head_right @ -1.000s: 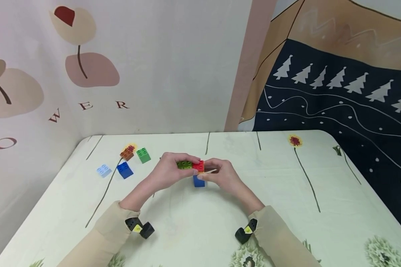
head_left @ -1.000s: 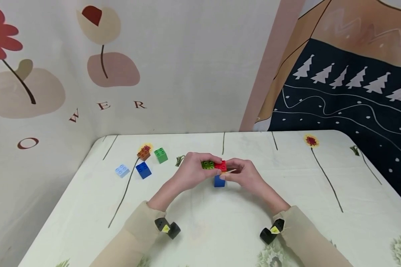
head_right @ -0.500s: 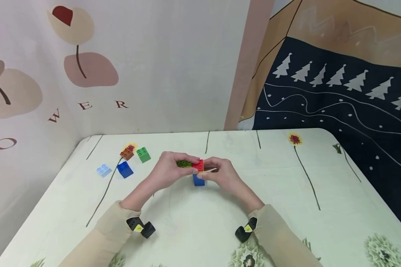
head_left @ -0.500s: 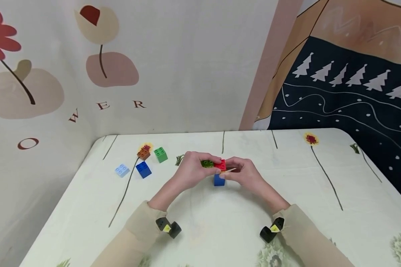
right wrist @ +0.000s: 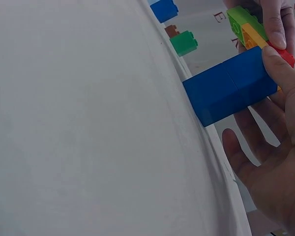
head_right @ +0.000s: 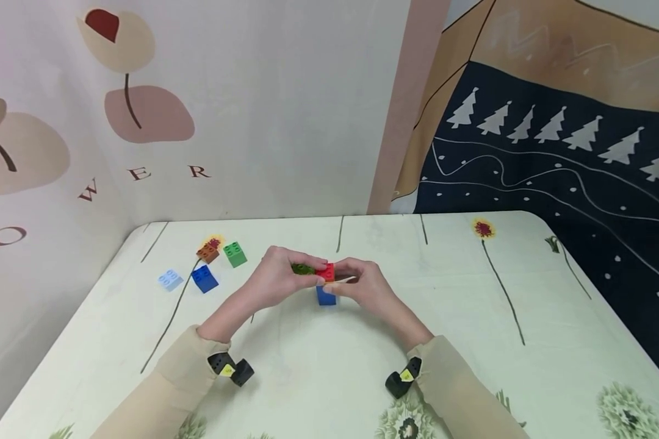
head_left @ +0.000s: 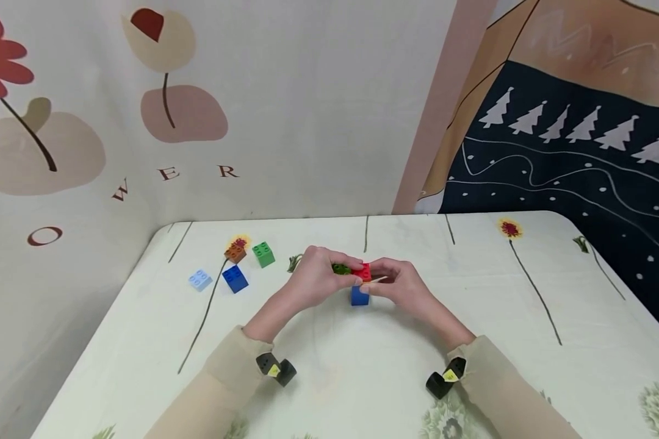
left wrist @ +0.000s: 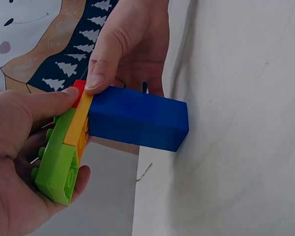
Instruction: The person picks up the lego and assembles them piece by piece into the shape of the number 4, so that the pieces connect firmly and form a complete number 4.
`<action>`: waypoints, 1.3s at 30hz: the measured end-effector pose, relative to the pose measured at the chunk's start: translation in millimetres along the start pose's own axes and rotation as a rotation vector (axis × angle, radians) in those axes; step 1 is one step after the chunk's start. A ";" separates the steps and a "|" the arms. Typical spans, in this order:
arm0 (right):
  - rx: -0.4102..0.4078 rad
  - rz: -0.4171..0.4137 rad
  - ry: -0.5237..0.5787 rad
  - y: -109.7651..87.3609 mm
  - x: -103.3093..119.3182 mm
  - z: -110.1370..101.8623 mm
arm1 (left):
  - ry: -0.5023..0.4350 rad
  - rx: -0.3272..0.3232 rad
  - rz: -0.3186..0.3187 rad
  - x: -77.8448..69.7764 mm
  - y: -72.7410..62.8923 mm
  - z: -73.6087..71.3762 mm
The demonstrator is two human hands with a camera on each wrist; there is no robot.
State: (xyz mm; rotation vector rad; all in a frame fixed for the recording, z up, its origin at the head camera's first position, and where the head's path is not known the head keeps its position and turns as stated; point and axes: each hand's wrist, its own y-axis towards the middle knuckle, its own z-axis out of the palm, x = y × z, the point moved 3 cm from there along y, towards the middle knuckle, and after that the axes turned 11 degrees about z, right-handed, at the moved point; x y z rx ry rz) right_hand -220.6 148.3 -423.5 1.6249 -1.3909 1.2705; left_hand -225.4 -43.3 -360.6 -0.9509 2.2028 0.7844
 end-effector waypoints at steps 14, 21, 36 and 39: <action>-0.001 0.012 0.002 -0.1 -0.2 1.2 | 0.084 0.063 0.015 -6.7 4.3 -2.3; -0.002 0.015 -0.001 0.0 0.5 0.5 | 0.094 0.077 -0.024 -7.3 6.2 -1.5; -0.007 0.005 -0.006 1.0 -1.4 -1.2 | 0.000 0.080 0.003 -2.2 0.1 -1.9; 0.004 0.012 -0.001 0.7 -0.5 -0.5 | -0.055 0.063 -0.007 0.8 -6.4 -8.5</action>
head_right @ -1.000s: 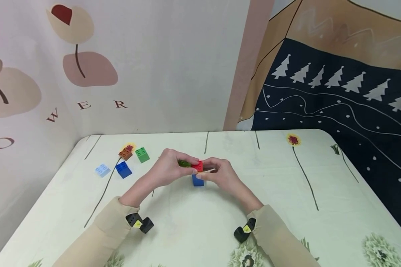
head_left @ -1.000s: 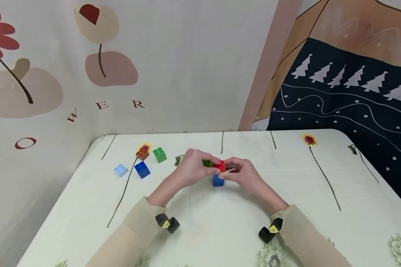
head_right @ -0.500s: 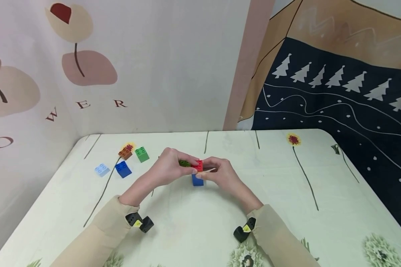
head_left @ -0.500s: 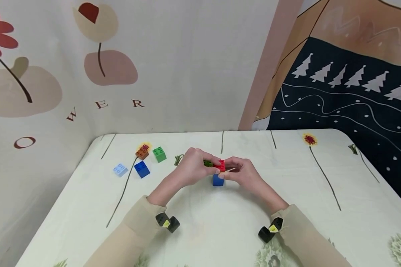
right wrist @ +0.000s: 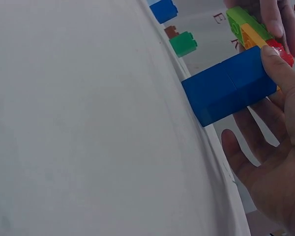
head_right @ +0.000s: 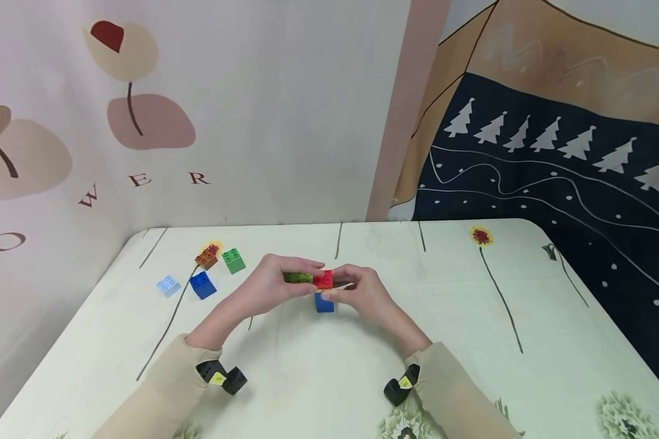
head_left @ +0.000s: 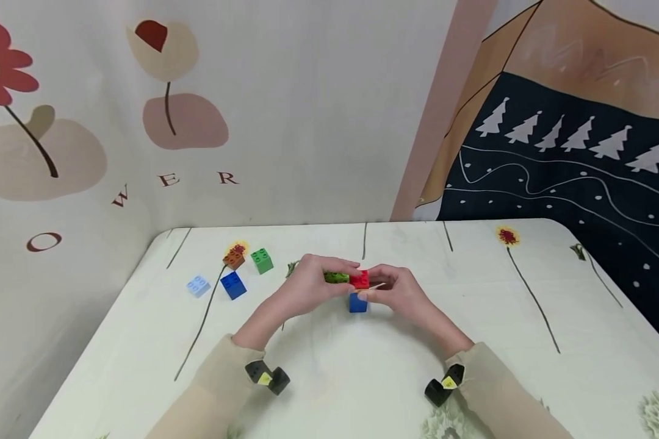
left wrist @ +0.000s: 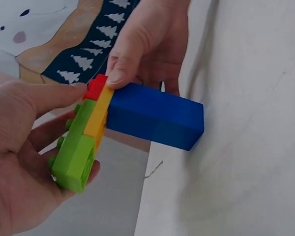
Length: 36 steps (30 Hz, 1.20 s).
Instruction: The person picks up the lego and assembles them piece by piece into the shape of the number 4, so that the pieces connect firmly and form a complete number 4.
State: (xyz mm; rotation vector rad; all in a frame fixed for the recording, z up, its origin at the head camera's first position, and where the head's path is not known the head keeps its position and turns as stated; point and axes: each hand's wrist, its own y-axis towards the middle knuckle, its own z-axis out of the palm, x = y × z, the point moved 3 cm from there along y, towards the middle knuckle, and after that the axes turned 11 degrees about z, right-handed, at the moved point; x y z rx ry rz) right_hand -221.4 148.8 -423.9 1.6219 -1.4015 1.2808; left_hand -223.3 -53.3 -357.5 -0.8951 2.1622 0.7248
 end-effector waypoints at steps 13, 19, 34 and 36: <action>0.012 0.001 -0.023 2.3 8.0 4.1 | -0.184 -0.292 -0.093 24.9 -44.1 -56.7; 0.008 0.015 -0.023 2.7 7.8 4.6 | -0.188 -0.380 -0.089 41.9 -61.9 -78.2; -0.001 0.017 -0.021 -0.7 1.6 1.3 | 0.006 -0.437 -0.245 71.6 -107.4 -103.2; 0.000 0.018 -0.018 -0.4 1.5 2.5 | 0.036 -0.430 -0.255 75.9 -112.2 -105.3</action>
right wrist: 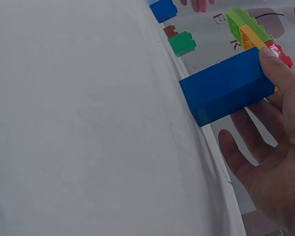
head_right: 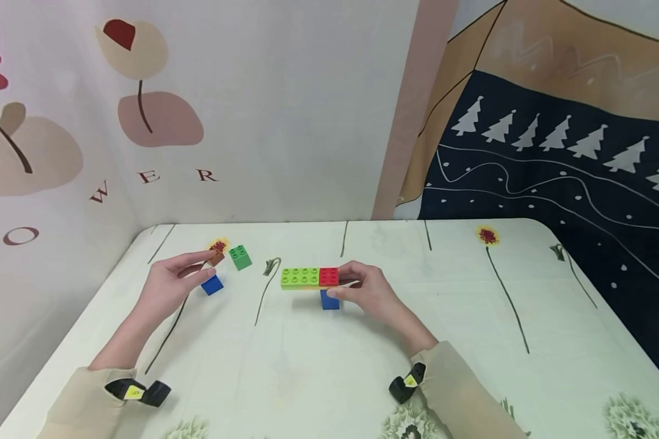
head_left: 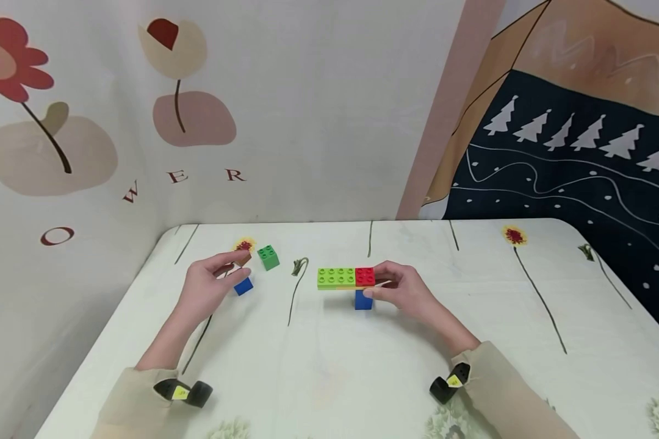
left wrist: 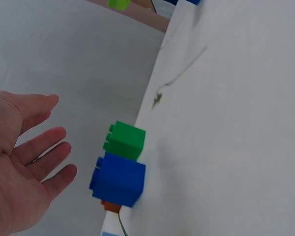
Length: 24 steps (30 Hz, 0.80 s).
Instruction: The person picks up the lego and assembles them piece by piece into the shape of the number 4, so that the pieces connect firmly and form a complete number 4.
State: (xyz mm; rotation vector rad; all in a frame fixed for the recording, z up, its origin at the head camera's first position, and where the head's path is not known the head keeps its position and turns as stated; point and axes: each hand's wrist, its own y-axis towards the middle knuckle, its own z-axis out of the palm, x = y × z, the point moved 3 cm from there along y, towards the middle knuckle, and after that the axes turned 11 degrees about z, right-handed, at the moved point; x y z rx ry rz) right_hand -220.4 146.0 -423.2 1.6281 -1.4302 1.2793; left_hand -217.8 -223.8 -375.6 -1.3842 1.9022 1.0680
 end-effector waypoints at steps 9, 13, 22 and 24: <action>-0.011 0.000 0.007 -0.5 0.1 -1.4 | 0.039 -0.015 -0.034 14.6 0.9 -0.5; -0.009 0.000 0.002 -0.5 0.3 -1.7 | 0.050 0.017 -0.059 19.2 2.8 1.9; -0.012 0.010 0.004 -1.1 -0.2 -1.9 | 0.046 0.099 -0.078 34.1 4.7 9.0; -0.012 0.019 0.002 -0.5 -0.3 -1.1 | 0.052 0.100 -0.092 37.0 3.6 9.4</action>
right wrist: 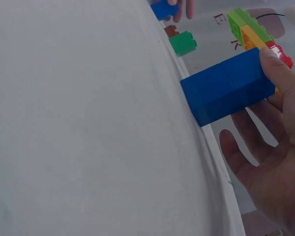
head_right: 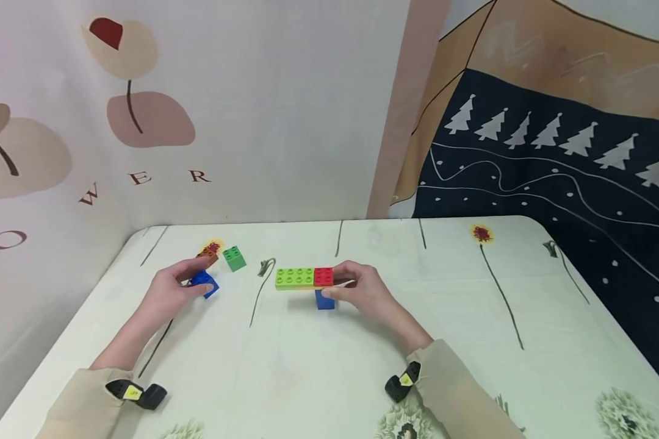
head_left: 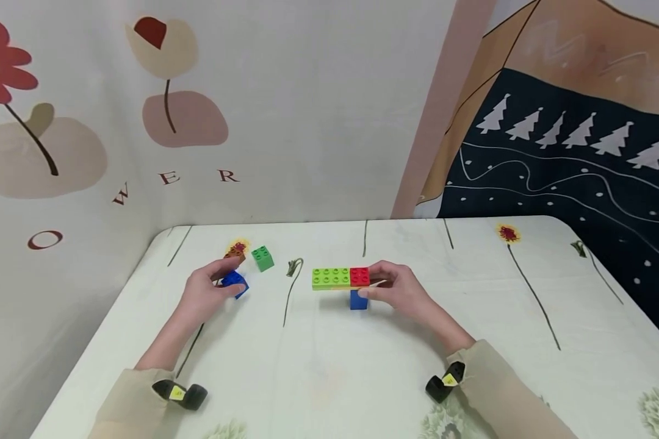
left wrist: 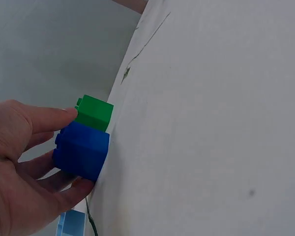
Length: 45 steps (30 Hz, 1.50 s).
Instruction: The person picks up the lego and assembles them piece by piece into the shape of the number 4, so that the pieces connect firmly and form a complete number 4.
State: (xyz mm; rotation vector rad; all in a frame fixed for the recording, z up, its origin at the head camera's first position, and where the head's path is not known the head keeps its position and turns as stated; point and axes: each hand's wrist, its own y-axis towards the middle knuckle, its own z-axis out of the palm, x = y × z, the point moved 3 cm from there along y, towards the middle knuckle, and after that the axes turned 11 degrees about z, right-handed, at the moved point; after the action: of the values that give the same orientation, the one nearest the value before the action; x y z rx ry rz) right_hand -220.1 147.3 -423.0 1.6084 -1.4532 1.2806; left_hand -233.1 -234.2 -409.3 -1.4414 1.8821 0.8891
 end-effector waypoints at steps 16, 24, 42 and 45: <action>0.004 0.022 0.009 2.0 0.4 0.7 | 0.106 -0.013 0.006 11.4 -5.7 1.0; 0.007 0.030 0.008 1.2 0.6 1.1 | 0.065 -0.021 0.041 2.6 -8.4 2.7; 0.003 0.002 0.006 3.6 -0.3 0.4 | -0.182 -0.027 0.106 -42.9 -10.8 11.6; 0.001 0.012 0.003 3.4 -1.0 0.1 | -0.217 -0.022 0.113 -53.9 -10.6 14.1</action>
State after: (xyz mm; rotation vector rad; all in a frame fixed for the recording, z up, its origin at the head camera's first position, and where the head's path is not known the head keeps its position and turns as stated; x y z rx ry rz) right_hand -223.4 146.8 -424.6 1.6005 -1.4627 1.2902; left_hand -209.5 -194.2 -376.7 -1.2074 1.8088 1.0777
